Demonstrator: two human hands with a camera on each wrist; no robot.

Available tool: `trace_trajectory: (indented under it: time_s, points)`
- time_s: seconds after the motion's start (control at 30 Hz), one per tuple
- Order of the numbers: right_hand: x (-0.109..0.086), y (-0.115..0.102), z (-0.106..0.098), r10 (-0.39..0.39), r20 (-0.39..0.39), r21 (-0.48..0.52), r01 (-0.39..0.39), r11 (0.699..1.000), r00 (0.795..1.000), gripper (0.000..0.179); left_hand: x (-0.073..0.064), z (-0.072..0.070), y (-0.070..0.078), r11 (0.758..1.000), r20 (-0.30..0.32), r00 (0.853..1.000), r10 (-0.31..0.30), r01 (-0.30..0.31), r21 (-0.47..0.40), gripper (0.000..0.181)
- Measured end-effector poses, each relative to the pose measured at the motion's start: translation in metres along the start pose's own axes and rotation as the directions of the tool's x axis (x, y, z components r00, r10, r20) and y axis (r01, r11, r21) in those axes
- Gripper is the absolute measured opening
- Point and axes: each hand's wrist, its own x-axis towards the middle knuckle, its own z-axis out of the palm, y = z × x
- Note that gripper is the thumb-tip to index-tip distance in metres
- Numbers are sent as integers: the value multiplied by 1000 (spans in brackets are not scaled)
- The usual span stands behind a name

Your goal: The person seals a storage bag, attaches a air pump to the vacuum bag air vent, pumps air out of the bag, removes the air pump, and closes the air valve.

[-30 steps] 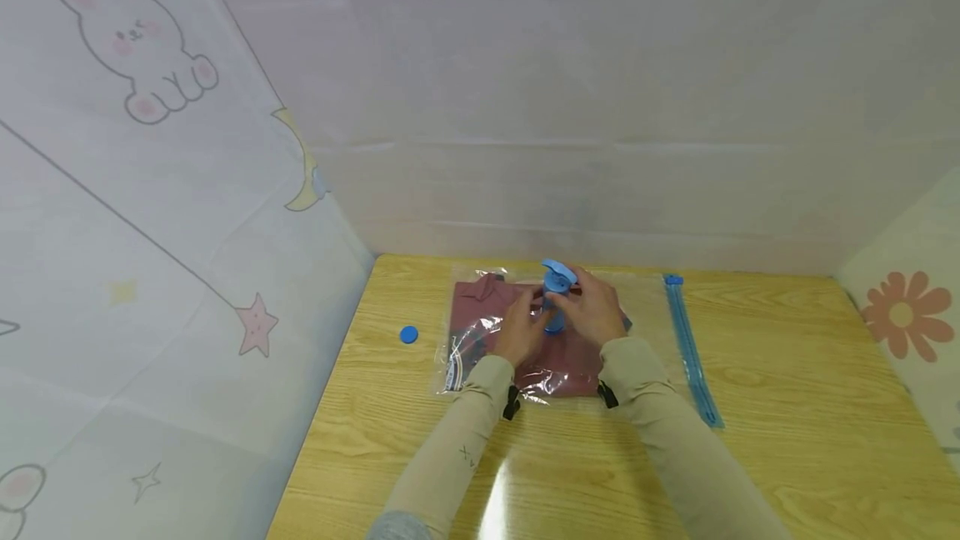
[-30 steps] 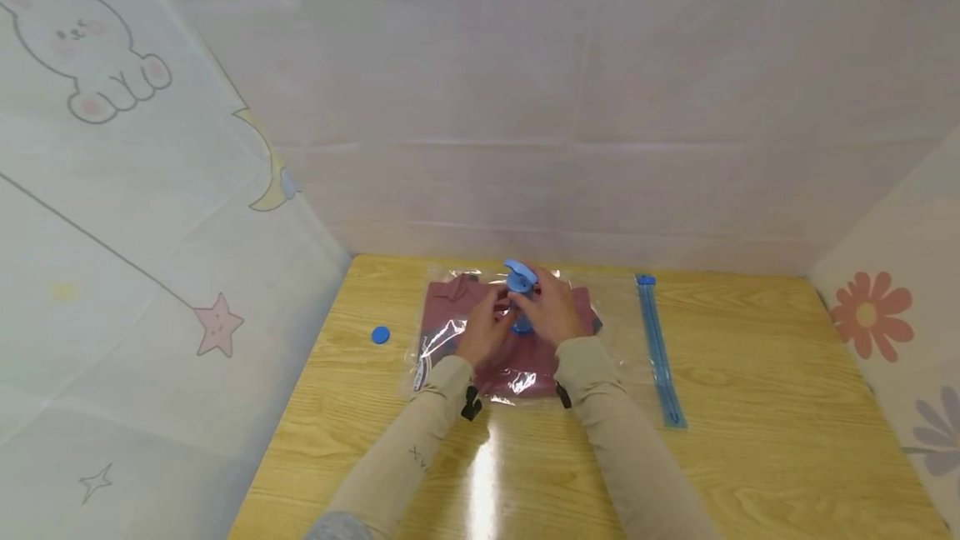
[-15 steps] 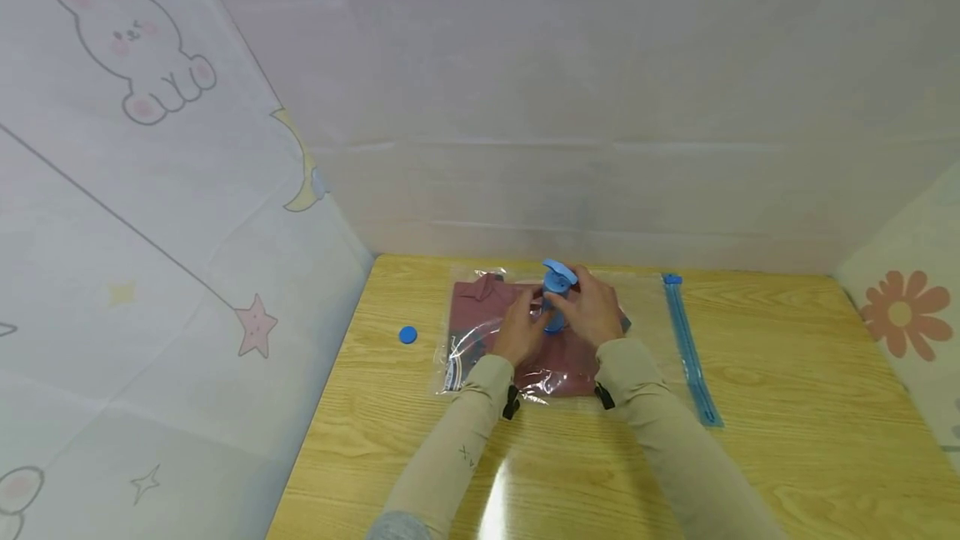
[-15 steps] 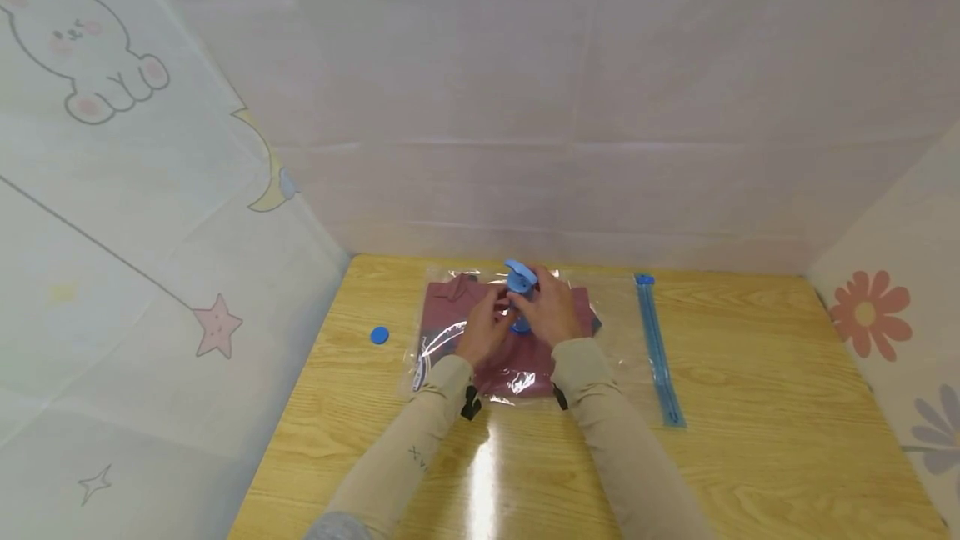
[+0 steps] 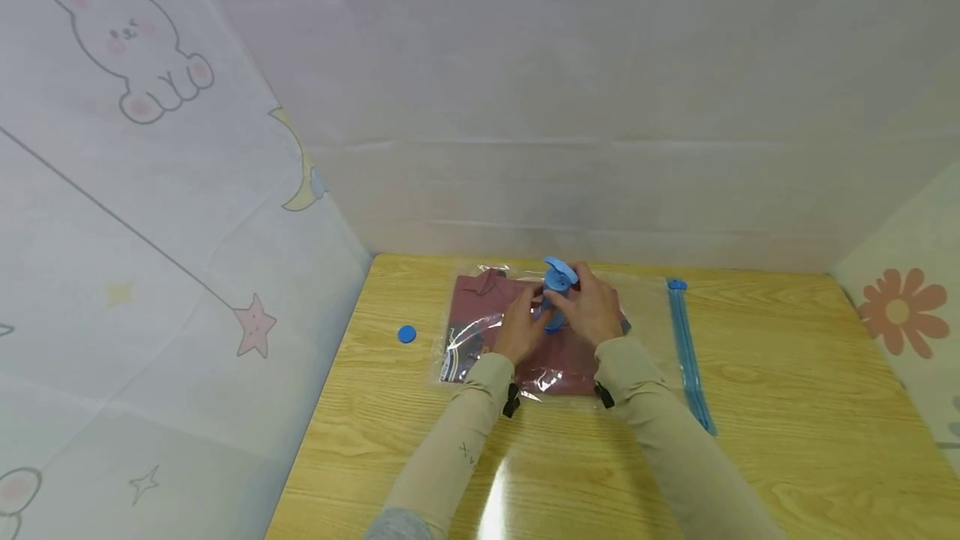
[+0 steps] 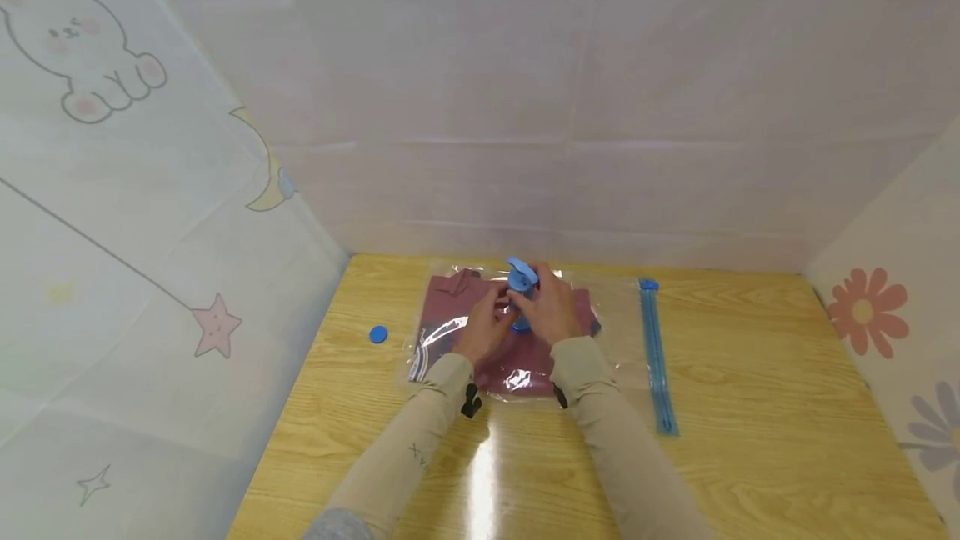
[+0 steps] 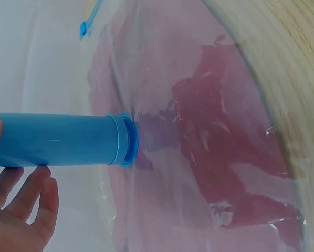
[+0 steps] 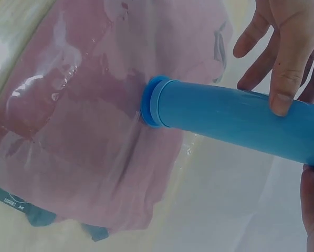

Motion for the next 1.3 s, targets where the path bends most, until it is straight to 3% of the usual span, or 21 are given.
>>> trace_trajectory:
  time_s: [0.5, 0.8, 1.03, 1.3]
  points:
    - [-5, 1, 2, -38, 7, -28, 38, 999, 999, 50, 0, 1, 1, 999, -8, 1000, -7, 7, 36, 51]
    - [-6, 2, 2, -43, 0, -36, 43, 998, 999, 53, 0, 3, 4, 999, -43, 999, -24, 26, 31, 53]
    - [-6, 1, 2, -25, 16, -10, 25, 1000, 1000, 51, 0, 2, 8, 1000, -86, 996, 7, -7, -6, 55]
    - [-5, 3, 2, -24, 25, -34, 25, 999, 999, 51, 1, 4, 16, 1000, -124, 992, 0, -1, -9, 54]
